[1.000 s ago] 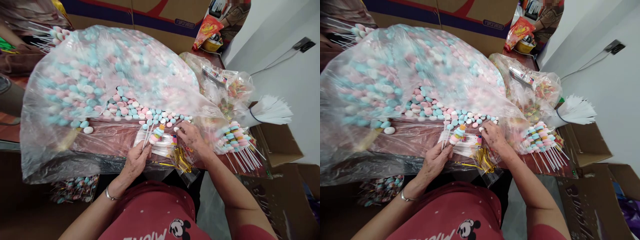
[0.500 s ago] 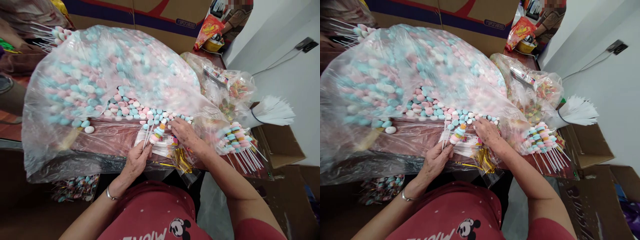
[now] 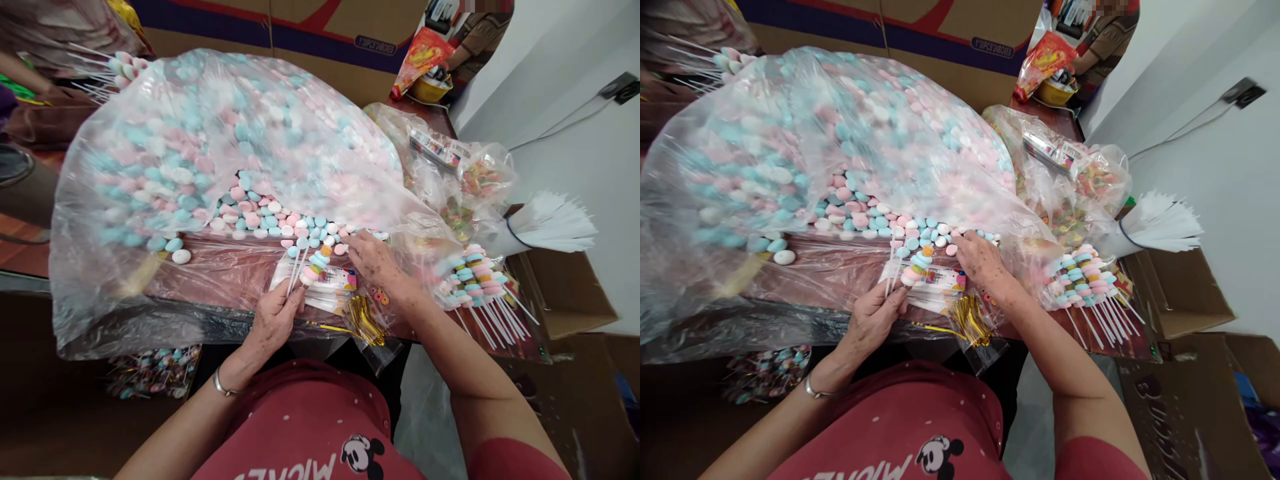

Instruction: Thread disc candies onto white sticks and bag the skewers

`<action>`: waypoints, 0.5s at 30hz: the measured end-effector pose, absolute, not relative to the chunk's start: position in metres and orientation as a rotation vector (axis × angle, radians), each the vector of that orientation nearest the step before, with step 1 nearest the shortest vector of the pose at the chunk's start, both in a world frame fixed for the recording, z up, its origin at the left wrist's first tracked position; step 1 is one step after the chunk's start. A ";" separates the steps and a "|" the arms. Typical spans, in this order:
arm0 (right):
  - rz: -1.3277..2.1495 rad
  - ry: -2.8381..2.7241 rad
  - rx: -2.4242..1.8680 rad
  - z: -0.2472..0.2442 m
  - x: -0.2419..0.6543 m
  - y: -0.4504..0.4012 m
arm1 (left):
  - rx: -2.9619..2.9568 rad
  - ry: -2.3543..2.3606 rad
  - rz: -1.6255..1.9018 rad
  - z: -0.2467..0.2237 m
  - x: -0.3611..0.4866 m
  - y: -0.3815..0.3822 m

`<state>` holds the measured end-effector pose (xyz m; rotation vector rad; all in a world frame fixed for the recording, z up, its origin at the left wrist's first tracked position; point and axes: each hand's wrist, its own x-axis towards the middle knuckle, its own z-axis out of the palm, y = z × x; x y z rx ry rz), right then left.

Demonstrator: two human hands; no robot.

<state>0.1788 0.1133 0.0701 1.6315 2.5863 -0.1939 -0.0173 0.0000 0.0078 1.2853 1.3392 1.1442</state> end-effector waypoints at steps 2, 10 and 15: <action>-0.144 2.505 1.611 0.070 0.169 0.115 | 1.308 1.345 1.146 0.010 -0.017 0.000; -0.032 2.533 1.529 0.060 0.163 0.111 | 1.333 1.354 1.133 0.018 -0.017 0.002; 0.300 2.597 1.517 0.058 0.167 0.114 | 1.361 1.325 1.161 0.018 -0.016 0.006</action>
